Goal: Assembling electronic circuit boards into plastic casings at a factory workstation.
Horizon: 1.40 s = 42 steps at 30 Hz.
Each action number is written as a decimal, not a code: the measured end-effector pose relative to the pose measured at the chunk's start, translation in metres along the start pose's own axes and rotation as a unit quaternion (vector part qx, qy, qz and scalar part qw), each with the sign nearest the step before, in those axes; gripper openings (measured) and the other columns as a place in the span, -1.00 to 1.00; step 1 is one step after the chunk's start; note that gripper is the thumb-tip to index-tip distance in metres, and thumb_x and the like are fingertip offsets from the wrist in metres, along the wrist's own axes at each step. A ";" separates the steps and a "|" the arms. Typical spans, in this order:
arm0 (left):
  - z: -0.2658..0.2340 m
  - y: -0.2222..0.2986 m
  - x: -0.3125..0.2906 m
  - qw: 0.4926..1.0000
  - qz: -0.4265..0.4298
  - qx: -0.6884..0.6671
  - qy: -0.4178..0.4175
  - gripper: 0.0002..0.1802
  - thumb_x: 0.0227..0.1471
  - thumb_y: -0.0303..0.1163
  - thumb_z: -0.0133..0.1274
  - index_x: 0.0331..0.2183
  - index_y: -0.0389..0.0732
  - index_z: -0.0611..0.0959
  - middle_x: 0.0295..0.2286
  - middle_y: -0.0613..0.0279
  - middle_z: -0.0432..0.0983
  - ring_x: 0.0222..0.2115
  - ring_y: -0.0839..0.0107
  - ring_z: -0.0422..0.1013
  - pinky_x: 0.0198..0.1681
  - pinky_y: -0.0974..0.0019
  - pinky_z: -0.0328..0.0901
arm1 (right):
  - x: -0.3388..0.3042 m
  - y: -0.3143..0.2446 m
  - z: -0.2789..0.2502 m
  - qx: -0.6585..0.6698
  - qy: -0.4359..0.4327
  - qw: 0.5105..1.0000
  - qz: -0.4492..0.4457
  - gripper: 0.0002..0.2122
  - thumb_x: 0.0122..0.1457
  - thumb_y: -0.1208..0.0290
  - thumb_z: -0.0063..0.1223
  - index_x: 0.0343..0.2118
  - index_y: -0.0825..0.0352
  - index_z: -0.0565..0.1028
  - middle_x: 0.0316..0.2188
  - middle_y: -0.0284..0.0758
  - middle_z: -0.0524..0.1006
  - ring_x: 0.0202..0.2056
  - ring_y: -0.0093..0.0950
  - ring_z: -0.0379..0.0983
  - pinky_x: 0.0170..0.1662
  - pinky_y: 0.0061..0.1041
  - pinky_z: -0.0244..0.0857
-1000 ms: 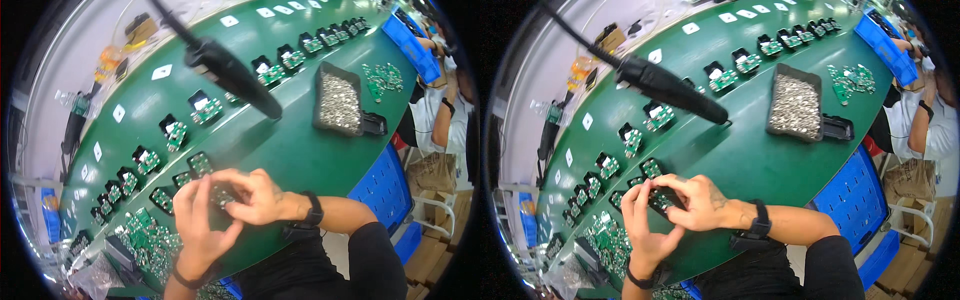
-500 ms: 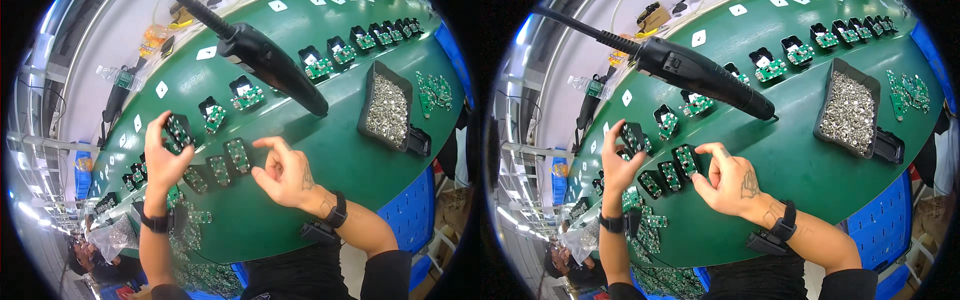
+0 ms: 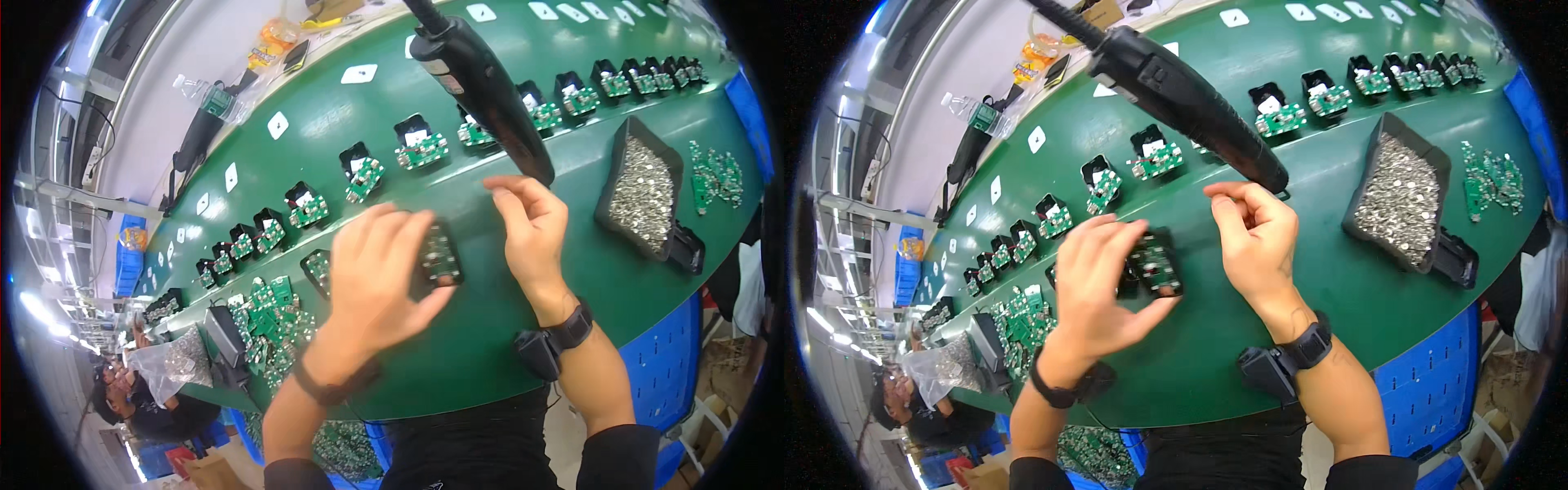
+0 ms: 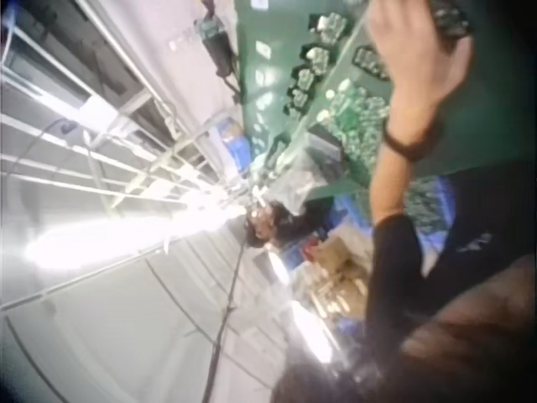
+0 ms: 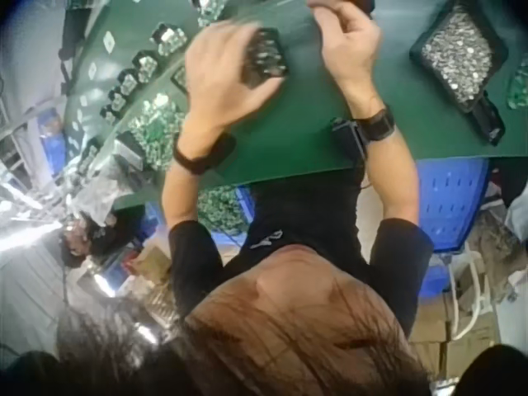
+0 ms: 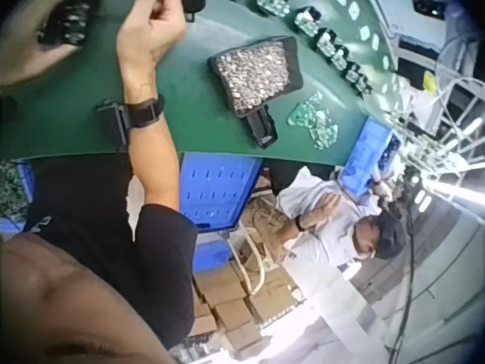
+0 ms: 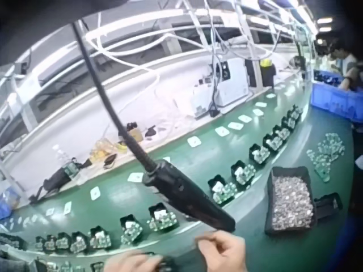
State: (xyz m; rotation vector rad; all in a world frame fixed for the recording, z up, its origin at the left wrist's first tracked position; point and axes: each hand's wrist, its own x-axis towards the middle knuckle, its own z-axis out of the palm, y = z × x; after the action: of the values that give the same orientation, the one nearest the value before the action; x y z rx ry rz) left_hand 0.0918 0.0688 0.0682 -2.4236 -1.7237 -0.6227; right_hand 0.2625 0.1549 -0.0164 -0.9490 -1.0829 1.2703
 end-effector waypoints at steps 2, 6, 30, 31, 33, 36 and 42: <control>0.019 0.004 0.011 1.000 0.010 0.011 0.008 -0.15 -0.38 -0.23 0.46 0.05 -0.22 0.59 -0.08 0.08 0.51 0.03 -0.01 0.41 0.13 -0.01 0.27 | 0.002 0.004 0.006 0.019 0.006 1.000 -0.014 -0.91 0.27 0.56 0.13 -0.30 0.41 0.65 -0.62 -0.62 0.43 -0.57 -0.84 0.22 -0.52 -0.69 0.08; 0.039 -0.010 0.016 0.999 -0.022 0.027 -0.022 -0.21 -0.36 -0.28 0.38 0.02 -0.26 0.56 -0.09 0.00 0.49 0.01 -0.01 0.41 0.11 -0.03 0.27 | 0.002 0.012 0.005 -0.043 0.012 0.998 -0.036 -0.94 0.23 0.51 0.21 -0.30 0.36 0.64 -0.68 -0.60 0.41 -0.59 -0.82 0.23 -0.54 -0.64 0.11; 0.021 -0.155 0.058 0.974 -0.061 -0.098 -0.193 0.17 -0.57 -0.61 0.33 0.27 -0.22 0.43 0.14 0.00 0.40 0.19 0.01 0.34 0.29 0.15 0.21 | 0.009 0.010 0.003 -0.120 -0.010 0.991 -0.058 -0.90 0.11 0.45 0.14 -0.37 0.35 0.60 -0.73 -0.28 0.40 -0.64 -0.35 0.41 -0.49 -0.30 0.26; 0.022 -0.155 0.057 0.980 -0.050 -0.062 -0.180 0.15 -0.57 -0.64 0.34 0.25 -0.25 0.44 0.11 -0.02 0.42 0.17 -0.01 0.35 0.28 0.15 0.22 | 0.009 0.009 0.003 -0.120 -0.010 0.991 -0.058 -0.90 0.11 0.45 0.14 -0.37 0.35 0.60 -0.73 -0.28 0.40 -0.64 -0.35 0.41 -0.49 -0.30 0.26; 0.020 -0.146 0.060 0.977 -0.068 -0.069 -0.192 0.12 -0.55 -0.66 0.33 0.24 -0.27 0.45 0.10 -0.04 0.43 0.16 -0.03 0.36 0.29 0.14 0.21 | 0.009 0.009 0.002 -0.115 -0.011 0.992 -0.057 -0.90 0.11 0.45 0.15 -0.37 0.36 0.60 -0.73 -0.29 0.39 -0.64 -0.36 0.41 -0.49 -0.31 0.25; 0.021 -0.158 0.053 0.978 -0.084 -0.079 -0.174 0.08 -0.50 -0.69 0.29 0.23 -0.31 0.43 0.09 -0.06 0.44 0.17 -0.02 0.36 0.30 0.13 0.21 | 0.009 0.005 -0.001 -0.126 -0.030 0.991 -0.043 -0.86 0.15 0.43 0.07 -0.33 0.37 0.61 -0.72 -0.25 0.42 -0.62 -0.31 0.44 -0.45 -0.27 0.29; -0.005 -0.141 0.042 0.980 -0.110 -0.124 -0.108 0.00 -0.32 -0.68 0.15 0.29 -0.35 0.36 0.14 -0.08 0.42 0.23 0.10 0.33 0.33 0.16 0.17 | 0.013 0.015 -0.004 -0.099 -0.023 0.993 -0.066 -0.73 0.21 0.45 -0.13 -0.20 0.40 0.63 -0.67 -0.13 0.49 -0.55 -0.20 0.50 -0.34 -0.19 0.35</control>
State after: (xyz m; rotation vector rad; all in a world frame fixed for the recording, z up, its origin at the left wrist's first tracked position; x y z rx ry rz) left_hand -0.0278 0.1539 0.0674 -2.5660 -2.1421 -0.6552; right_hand 0.2623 0.1695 -0.0306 -0.9829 -1.3048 1.0964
